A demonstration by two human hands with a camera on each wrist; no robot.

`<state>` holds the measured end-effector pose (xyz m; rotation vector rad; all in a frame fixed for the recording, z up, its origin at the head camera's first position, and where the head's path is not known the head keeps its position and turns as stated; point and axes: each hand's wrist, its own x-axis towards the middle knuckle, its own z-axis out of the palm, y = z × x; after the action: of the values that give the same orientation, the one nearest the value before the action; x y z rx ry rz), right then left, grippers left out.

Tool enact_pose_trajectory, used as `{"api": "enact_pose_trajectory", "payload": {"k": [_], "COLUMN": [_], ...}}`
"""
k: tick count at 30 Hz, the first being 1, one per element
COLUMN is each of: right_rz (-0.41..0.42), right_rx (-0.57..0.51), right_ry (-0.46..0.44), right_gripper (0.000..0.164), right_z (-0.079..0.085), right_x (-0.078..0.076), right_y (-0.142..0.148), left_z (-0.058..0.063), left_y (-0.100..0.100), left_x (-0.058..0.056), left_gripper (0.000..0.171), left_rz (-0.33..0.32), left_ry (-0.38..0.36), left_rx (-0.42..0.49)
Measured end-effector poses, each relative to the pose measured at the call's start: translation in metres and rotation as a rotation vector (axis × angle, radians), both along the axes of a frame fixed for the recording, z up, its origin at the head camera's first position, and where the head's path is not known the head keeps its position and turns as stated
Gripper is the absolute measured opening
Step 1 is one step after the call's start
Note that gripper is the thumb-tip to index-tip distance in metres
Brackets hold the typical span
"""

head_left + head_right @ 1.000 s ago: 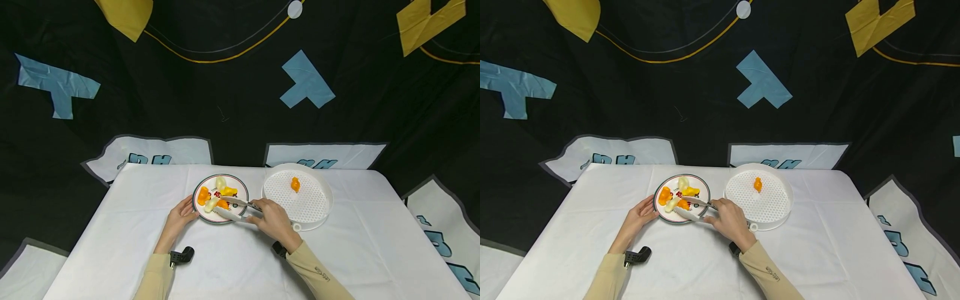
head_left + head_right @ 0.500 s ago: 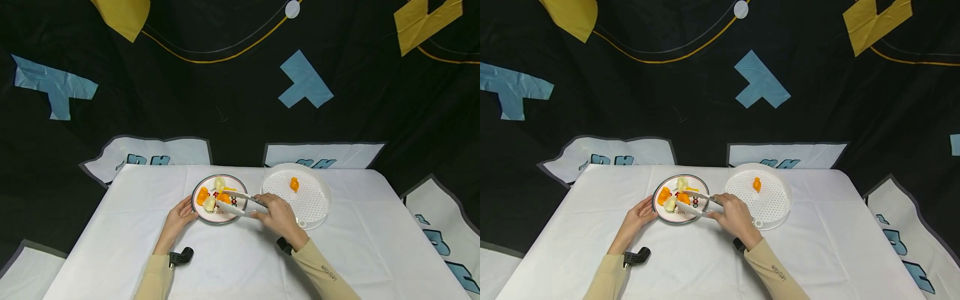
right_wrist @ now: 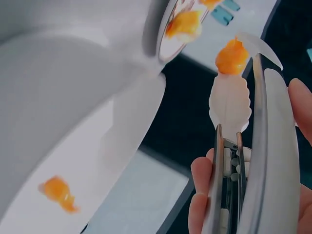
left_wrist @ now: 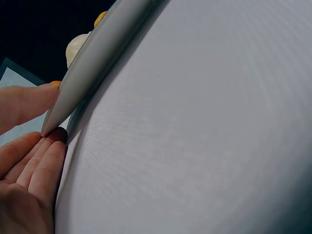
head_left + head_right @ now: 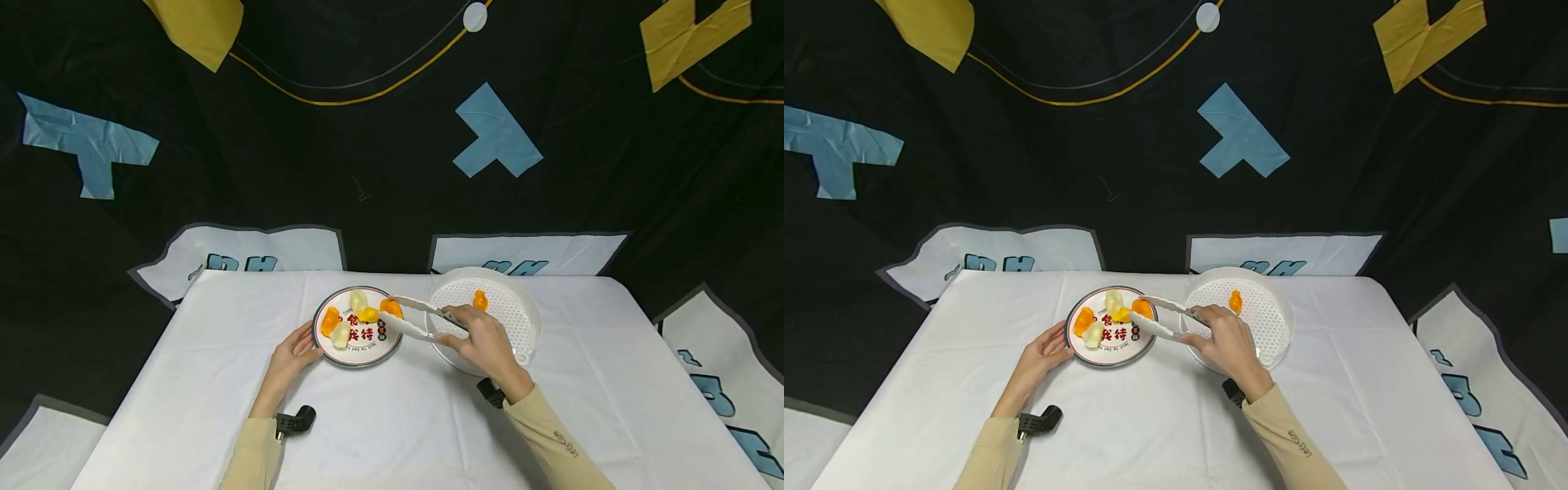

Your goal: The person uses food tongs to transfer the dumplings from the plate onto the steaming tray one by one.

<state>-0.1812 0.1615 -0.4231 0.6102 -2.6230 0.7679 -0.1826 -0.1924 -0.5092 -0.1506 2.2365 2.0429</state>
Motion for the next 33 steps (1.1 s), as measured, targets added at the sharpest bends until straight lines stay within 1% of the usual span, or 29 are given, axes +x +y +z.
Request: {"api": "enact_pose_trajectory", "payload": {"k": [6, 10, 15, 20, 26, 33], "right_rz": [-0.057, -0.099, -0.149, -0.185, -0.239, -0.307], "right_rx": [0.008, 0.012, 0.009, 0.007, 0.027, 0.073], "right_ry": [0.012, 0.003, -0.003, -0.005, -0.028, -0.081], "right_gripper": [0.053, 0.053, 0.05, 0.047, 0.047, 0.048], "right_z": [0.004, 0.005, 0.004, 0.0, -0.004, -0.007], "right_x": [-0.001, 0.0, 0.004, 0.008, 0.012, 0.015], "right_y": [0.03, 0.051, 0.074, 0.092, 0.113, 0.131], "left_z": [-0.001, -0.001, -0.001, -0.001, -0.001, -0.001], "left_y": [0.0, -0.001, -0.001, -0.002, -0.002, 0.0], "left_x": [0.001, 0.002, 0.003, 0.003, 0.001, 0.0], "left_gripper": [0.07, 0.069, 0.069, 0.07, 0.07, 0.07], "left_rz": [0.004, 0.008, 0.001, -0.002, -0.004, 0.005], "left_ry": [0.001, 0.004, 0.006, 0.015, 0.014, 0.012], "left_rx": [-0.001, 0.01, 0.022, 0.011, 0.005, -0.001]}}
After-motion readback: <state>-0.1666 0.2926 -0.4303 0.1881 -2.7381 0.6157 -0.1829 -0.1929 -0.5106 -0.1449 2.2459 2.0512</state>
